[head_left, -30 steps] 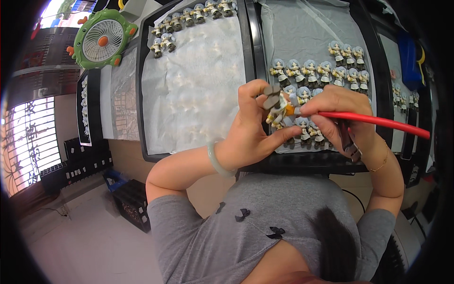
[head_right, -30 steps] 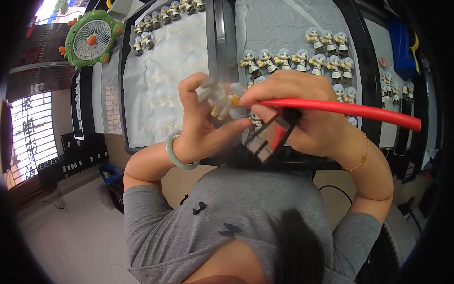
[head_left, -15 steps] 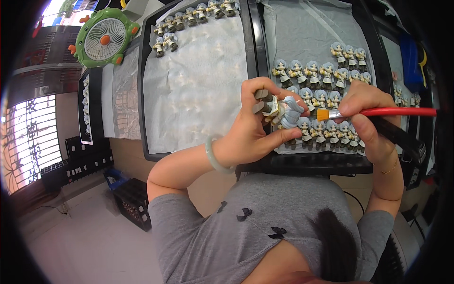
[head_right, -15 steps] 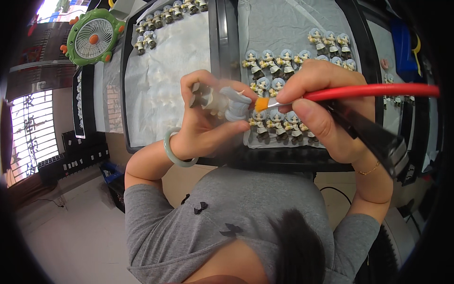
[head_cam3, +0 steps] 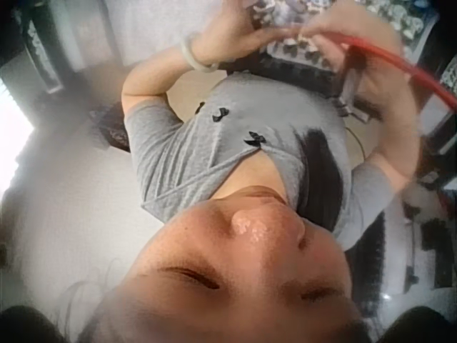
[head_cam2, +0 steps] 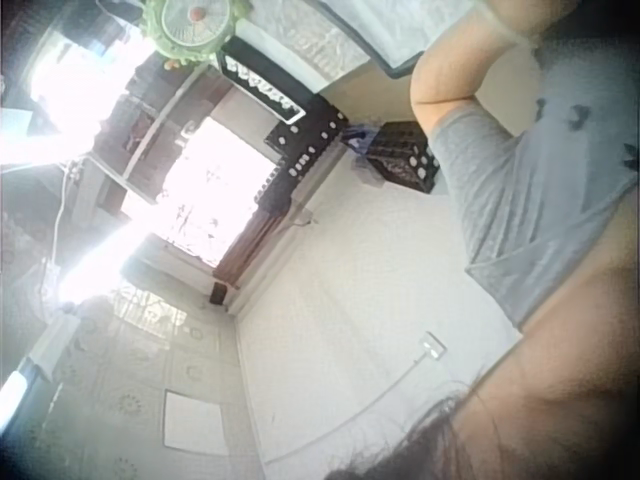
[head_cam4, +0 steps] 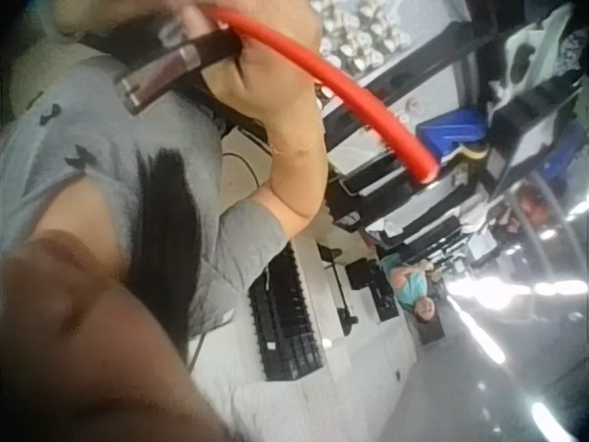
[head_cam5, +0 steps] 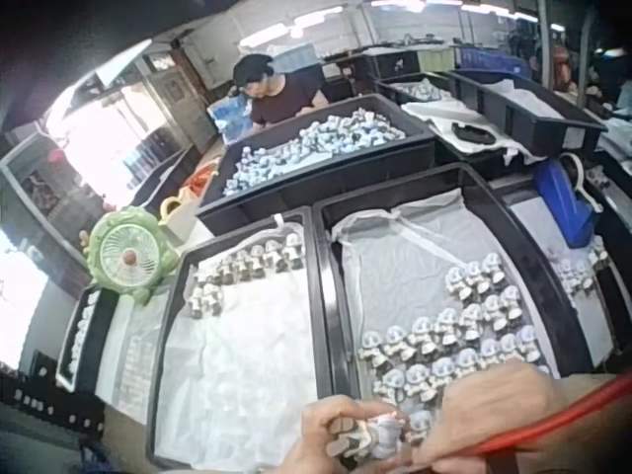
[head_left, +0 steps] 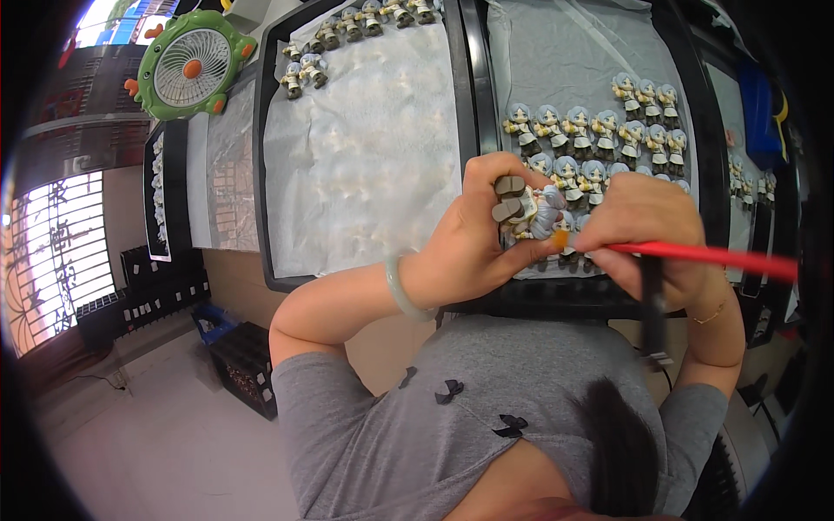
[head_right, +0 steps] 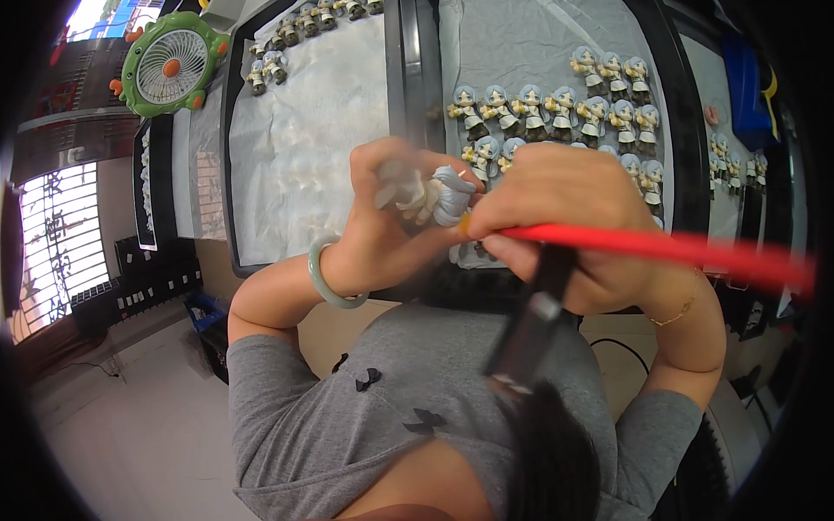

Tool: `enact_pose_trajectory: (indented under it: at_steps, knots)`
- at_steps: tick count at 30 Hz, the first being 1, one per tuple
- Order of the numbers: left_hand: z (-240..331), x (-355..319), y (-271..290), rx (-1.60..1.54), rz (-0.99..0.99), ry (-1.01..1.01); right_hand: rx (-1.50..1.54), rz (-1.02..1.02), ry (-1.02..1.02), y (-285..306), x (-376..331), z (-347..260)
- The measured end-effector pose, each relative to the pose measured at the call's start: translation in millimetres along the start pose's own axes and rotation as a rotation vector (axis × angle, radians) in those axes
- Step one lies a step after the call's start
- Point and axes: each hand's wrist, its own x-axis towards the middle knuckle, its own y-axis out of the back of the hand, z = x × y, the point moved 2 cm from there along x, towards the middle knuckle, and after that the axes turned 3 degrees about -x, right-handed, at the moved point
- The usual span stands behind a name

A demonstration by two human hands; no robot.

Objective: The person paints small figurines with a red-handled brush and uses a black tool to scrape or trim details. They handle the figurines one at a time, rotating them to access different sides, and place them back into trays on the workbench.

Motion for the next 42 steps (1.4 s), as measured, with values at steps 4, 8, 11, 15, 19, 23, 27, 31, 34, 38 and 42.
enact_pose_trajectory:
  at_steps: [4, 8, 11, 15, 19, 23, 27, 31, 34, 38, 42]
  knots:
    - [4.5, 2.3, 1.4, -0.036, -0.029, 0.068, 0.001, 0.035, 0.010, -7.1, -0.9, 2.0]
    - [11.9, 8.6, 3.3, -0.208, -0.095, 0.121, 0.263, 0.015, -0.411, 6.4, -5.5, 30.7]
    - [16.9, 12.2, 5.0, -0.339, -0.147, 0.110, -0.011, -0.070, -0.726, 10.6, -12.7, 62.9]
    - [21.1, 12.5, 8.7, -0.408, -0.178, 0.082, -0.436, -0.234, -0.637, 6.9, -14.9, 85.7]
    - [23.6, 10.6, 8.6, -0.473, -0.146, 0.114, -0.284, 0.077, -0.416, 7.6, -7.3, 68.9]
    - [22.9, 11.0, 9.6, -0.481, -0.159, 0.134, -0.206, 0.076, -0.472, 12.7, -2.9, 54.4]
    - [17.5, 9.5, 11.6, -0.136, -0.191, 0.034, 0.073, 0.185, -0.509, 3.0, -11.7, 66.4]
    - [17.9, 20.7, 8.8, 0.496, -0.244, -0.082, 0.627, -0.005, -0.678, -8.8, -15.4, 47.1]
    - [28.0, 20.8, 6.5, 0.675, -0.235, 0.048, 0.107, -0.152, -0.467, -12.5, -8.3, 31.6]
    - [30.6, 20.3, 3.4, 0.811, -0.233, -0.001, 0.080, -0.069, -0.418, -15.0, -13.5, 23.4]
    - [37.8, 25.4, -4.2, 0.788, -0.156, -0.164, 0.057, -0.005, -0.409, -0.6, -23.1, 19.5]
